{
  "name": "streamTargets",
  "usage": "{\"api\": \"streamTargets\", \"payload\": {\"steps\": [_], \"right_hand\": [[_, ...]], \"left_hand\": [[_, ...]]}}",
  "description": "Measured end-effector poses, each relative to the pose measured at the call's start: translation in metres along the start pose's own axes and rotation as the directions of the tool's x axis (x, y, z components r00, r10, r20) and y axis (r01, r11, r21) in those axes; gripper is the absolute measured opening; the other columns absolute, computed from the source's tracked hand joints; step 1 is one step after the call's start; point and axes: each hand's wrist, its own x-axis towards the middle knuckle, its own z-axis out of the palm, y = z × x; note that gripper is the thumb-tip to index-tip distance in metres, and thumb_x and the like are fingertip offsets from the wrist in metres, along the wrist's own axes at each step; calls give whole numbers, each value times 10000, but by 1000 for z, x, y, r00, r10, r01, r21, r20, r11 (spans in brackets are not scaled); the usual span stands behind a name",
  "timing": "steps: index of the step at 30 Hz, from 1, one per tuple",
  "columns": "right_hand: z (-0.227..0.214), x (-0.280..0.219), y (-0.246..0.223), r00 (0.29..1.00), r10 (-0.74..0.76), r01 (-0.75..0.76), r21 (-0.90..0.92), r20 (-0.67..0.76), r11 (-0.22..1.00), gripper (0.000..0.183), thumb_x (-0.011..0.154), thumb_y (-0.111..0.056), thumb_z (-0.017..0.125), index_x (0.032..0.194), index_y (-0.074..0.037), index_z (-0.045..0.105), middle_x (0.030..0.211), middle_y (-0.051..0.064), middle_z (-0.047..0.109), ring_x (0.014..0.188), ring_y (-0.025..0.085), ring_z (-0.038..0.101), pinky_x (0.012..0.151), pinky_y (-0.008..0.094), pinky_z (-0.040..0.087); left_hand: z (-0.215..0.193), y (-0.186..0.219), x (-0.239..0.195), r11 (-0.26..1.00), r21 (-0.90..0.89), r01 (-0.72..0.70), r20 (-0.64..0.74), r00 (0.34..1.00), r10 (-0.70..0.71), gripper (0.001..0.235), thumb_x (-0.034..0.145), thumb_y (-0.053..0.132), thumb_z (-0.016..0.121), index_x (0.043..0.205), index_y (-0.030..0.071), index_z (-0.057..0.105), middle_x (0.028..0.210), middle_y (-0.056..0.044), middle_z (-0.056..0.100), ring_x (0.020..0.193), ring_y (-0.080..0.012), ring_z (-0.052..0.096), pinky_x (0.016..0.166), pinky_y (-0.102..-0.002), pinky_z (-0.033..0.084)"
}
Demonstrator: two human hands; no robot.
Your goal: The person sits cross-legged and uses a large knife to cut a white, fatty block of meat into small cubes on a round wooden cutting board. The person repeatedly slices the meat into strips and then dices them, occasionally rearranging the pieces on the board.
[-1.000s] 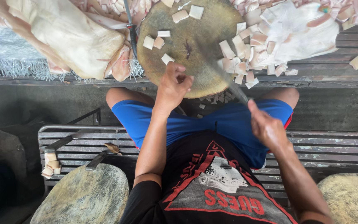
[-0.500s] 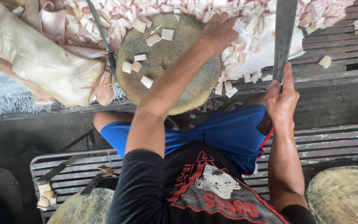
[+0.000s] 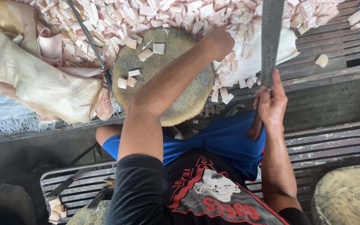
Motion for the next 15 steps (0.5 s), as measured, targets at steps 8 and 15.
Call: {"api": "streamTargets", "payload": {"steps": [8,15], "right_hand": [[30,21,19,998,36,-44,193,45,980,650,1058,27,464,1671,8,251,794,55,625,582,90,565,518,245,481],[31,31,15,997,45,-56,207,59,977,666,1039,29,440,1667,6,222,785,58,624,572,93,561,504,243,484]], "left_hand": [[8,-13,11,985,-171,3,-43,999,-10,212,941,192,669,1050,38,768,1126,-190,729,1023,-359,709,836,-488,574],[0,-7,19,1000,-13,16,159,987,-14,313,776,147,809,1075,79,746,1099,-136,732,1022,-304,704,857,-436,555]]}}
